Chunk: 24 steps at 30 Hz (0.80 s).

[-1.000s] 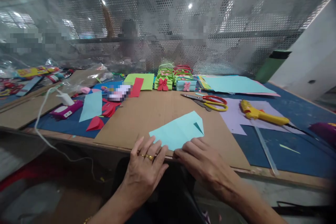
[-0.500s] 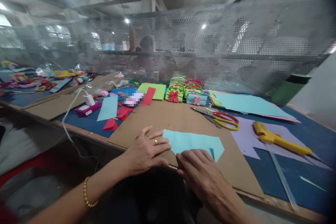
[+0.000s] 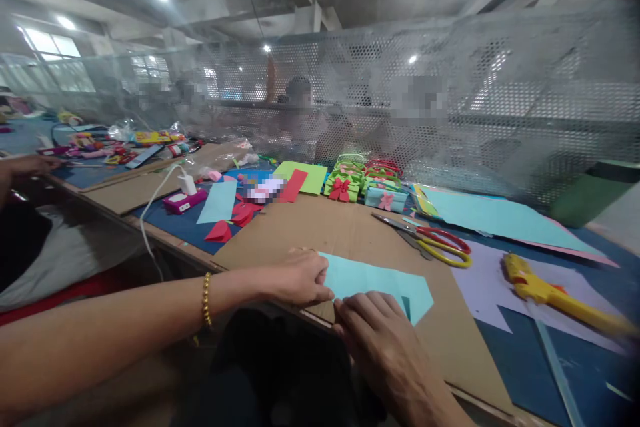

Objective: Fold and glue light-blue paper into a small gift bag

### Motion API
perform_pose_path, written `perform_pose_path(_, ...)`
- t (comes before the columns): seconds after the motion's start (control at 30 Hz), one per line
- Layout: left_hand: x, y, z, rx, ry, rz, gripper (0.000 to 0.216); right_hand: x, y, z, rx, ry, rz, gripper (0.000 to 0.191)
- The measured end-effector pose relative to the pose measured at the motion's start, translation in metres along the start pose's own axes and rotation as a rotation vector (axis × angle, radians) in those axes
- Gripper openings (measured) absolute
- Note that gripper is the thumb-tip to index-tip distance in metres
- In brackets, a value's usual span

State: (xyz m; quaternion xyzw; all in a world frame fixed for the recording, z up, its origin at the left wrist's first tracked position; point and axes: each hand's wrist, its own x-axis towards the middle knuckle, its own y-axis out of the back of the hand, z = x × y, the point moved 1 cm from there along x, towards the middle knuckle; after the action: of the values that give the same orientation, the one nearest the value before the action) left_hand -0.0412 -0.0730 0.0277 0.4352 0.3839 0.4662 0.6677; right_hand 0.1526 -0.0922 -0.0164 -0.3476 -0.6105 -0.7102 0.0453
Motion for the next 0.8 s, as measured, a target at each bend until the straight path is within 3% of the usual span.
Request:
perform_pose_path(0.47,0.006,0.008,-0.011,-0.194,0.003,-0.162,0.017,-0.001,-0.001,0.001,0.040,-0.010,0.015,0.019)
perform_pose_path(0.8,0.017,0.014,-0.022,-0.209,0.030,-0.163,0.012,0.000,-0.003,0.003,0.064,-0.007,0.083,0.023)
